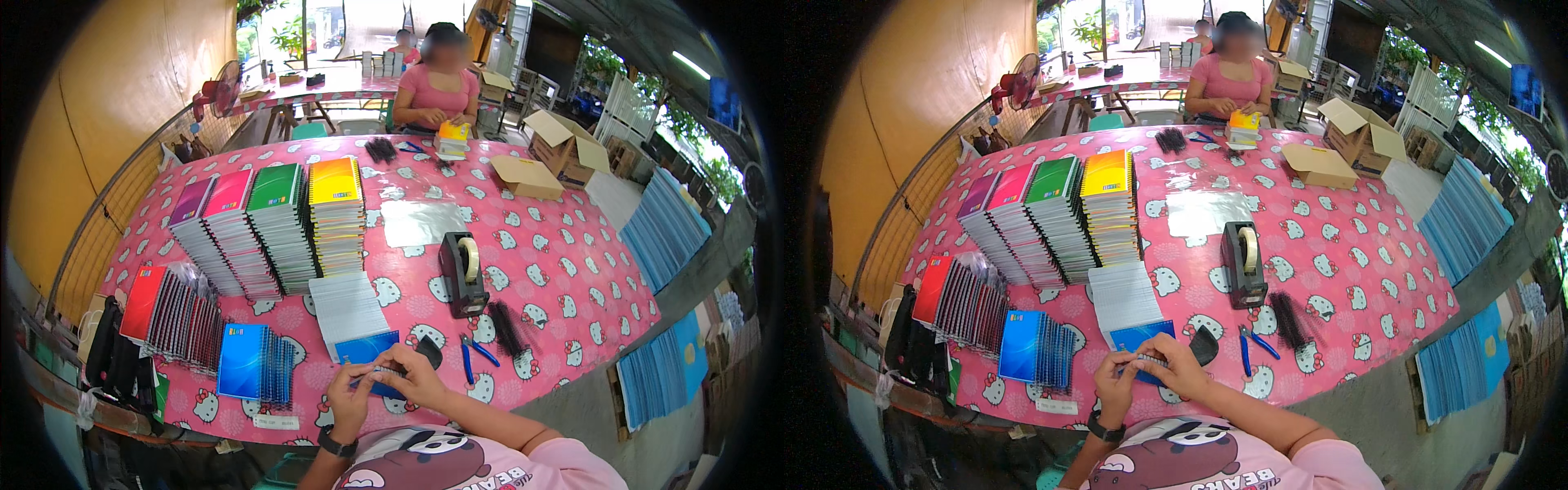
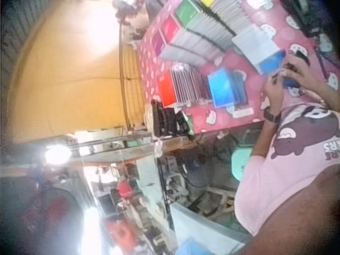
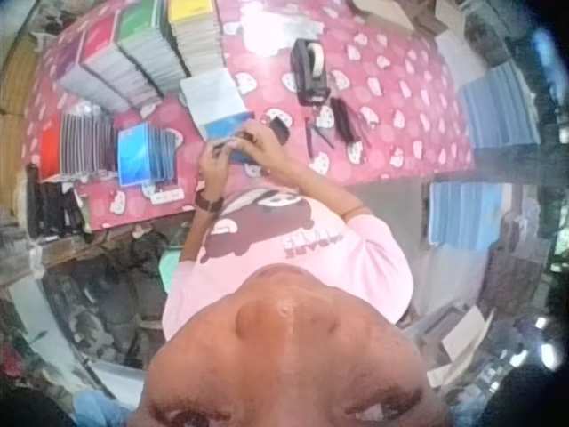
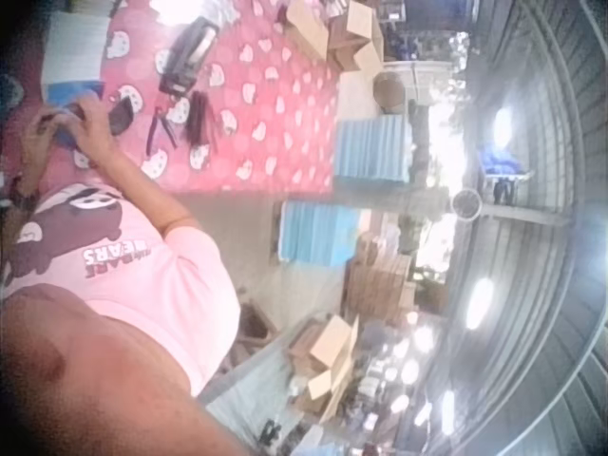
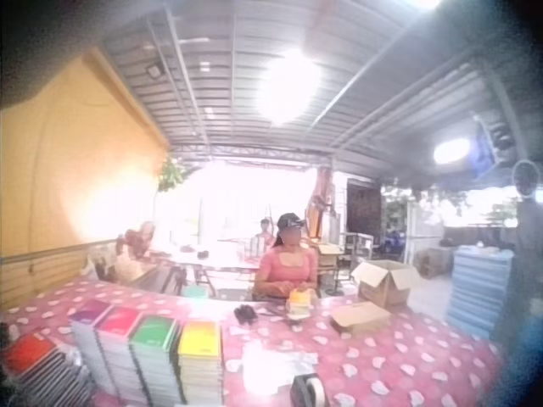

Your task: The person assembles notebooks by aligning paper stacks, applying a plastic spiral spine, and securing it with tape.

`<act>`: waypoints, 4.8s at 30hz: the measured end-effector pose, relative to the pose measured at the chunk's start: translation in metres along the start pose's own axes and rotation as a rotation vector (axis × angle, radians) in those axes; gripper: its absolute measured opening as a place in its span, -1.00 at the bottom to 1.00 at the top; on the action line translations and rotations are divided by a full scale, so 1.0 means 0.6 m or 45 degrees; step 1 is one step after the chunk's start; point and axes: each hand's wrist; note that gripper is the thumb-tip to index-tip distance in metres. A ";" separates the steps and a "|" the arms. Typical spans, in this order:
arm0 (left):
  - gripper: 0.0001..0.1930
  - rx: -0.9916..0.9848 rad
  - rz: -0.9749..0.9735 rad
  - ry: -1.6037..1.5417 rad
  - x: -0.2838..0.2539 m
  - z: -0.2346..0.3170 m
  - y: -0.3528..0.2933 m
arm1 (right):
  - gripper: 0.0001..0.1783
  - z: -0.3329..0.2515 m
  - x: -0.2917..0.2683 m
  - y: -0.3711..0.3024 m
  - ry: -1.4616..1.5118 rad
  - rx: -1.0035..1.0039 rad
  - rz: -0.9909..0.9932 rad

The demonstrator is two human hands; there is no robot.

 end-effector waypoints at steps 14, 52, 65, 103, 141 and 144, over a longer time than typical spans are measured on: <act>-0.82 -0.118 0.098 -0.010 0.004 0.022 0.000 | -0.88 -0.001 0.023 0.016 -0.307 -0.133 0.050; -0.63 0.051 1.014 0.218 -0.273 -0.019 0.025 | -0.57 0.050 0.190 0.258 0.119 -0.313 0.017; -0.52 0.101 1.221 0.144 -0.281 -0.033 0.023 | -0.71 0.045 0.280 0.299 0.211 -0.256 0.162; -0.55 0.004 1.186 0.226 -0.282 -0.037 0.018 | -0.62 0.080 0.287 0.307 0.491 -0.037 -0.075; -0.78 0.237 -0.338 1.048 -0.016 -0.055 0.118 | -0.55 0.146 -0.126 0.001 -0.800 0.097 0.195; -0.82 0.186 -0.558 1.002 -0.009 -0.035 0.086 | -0.54 0.112 -0.079 -0.005 -0.470 -0.043 0.046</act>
Point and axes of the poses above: each hand's wrist, its own y-axis towards the middle knuckle, its own x-axis out of the palm, z = x × y, and after that the axes turned 9 degrees about -z, right-handed
